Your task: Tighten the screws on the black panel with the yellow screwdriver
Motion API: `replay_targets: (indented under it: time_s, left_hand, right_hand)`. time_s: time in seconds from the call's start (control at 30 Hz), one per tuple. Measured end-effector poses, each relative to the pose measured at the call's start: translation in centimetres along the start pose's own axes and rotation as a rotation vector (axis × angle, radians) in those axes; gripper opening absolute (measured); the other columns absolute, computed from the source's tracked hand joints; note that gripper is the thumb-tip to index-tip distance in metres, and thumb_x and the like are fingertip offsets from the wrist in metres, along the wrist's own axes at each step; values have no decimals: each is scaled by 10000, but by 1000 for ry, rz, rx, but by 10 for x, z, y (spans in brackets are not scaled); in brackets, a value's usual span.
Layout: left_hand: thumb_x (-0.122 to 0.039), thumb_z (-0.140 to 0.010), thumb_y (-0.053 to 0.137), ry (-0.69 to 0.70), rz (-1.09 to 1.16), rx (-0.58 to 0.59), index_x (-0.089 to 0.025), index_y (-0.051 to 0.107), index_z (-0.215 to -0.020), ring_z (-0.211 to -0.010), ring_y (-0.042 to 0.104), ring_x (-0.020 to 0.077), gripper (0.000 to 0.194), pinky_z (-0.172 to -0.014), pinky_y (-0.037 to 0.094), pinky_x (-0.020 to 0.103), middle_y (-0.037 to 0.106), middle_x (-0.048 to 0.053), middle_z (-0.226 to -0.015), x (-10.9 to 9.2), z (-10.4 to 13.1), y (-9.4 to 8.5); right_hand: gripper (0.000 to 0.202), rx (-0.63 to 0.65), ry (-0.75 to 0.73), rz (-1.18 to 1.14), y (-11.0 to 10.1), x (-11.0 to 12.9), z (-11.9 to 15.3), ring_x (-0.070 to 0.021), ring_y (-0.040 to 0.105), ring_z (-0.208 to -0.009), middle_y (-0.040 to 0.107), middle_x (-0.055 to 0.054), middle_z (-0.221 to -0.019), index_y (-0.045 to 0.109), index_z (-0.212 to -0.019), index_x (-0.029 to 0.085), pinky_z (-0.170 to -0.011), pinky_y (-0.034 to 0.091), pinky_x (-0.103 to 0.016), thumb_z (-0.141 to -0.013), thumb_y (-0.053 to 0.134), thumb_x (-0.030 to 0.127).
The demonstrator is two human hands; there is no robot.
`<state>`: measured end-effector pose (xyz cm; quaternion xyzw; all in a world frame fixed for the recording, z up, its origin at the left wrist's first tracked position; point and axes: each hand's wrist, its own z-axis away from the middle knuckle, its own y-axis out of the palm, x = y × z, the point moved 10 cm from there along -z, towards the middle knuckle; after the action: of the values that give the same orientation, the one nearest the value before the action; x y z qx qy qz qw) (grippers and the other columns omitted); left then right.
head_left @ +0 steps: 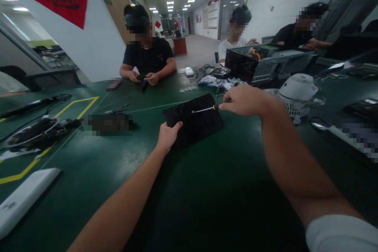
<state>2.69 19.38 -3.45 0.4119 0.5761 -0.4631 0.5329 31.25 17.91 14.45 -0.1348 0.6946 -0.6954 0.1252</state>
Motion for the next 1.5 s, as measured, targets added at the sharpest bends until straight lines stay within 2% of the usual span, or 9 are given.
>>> replay_targets:
  time_s: [0.13,0.33,0.83,1.07,1.37,1.5]
  left_hand:
    - [-435,-732,904,4,-9,12,-153,769,-986,-879,784,289,403,-817,629,413,823,117,-982,2,-1,-1]
    - [-404,-753,899,0,10,34,-169,770,-992,-915,792,297,360,-867,633,434,825,125,-1027,0,1,1]
    - [-406,-700,910,0,22,5,-154,770,-943,-845,775,288,377,-854,628,430,806,99,-918,-3,3,2]
    - [-388,-697,927,-44,47,21,-172,760,-975,-900,796,307,389,-880,645,464,819,122,-980,-3,5,4]
    - [-396,-727,904,-15,15,13,-158,772,-963,-879,790,295,361,-850,639,437,827,127,-984,-4,4,2]
    - [-386,-726,905,-29,10,4,-159,768,-958,-844,785,286,353,-851,642,438,820,121,-948,-4,5,1]
  right_hand:
    - [485,-15,-54,-56,-7,3,4,-289,756,-966,826,-140,-1049,862,-1109,191,-856,543,-418,-996,533,529]
    - [443,-121,-42,-100,-16,5,5,-325,755,-1044,828,-143,-1140,848,-1161,211,-914,543,-467,-950,576,490]
    - [432,-109,-72,-108,-10,9,-1,-322,762,-1010,838,-146,-1096,860,-1113,195,-911,542,-464,-943,582,479]
    - [410,-102,-75,-109,-8,6,-4,-296,763,-982,841,-116,-1048,865,-1094,224,-886,544,-432,-942,589,486]
    - [404,-43,-48,-83,-3,8,-3,-311,759,-1019,840,-124,-1075,871,-1113,227,-896,540,-440,-940,602,473]
    - [399,-35,-55,-109,-7,7,1,-288,761,-979,838,-111,-1051,871,-1109,222,-872,542,-416,-949,606,473]
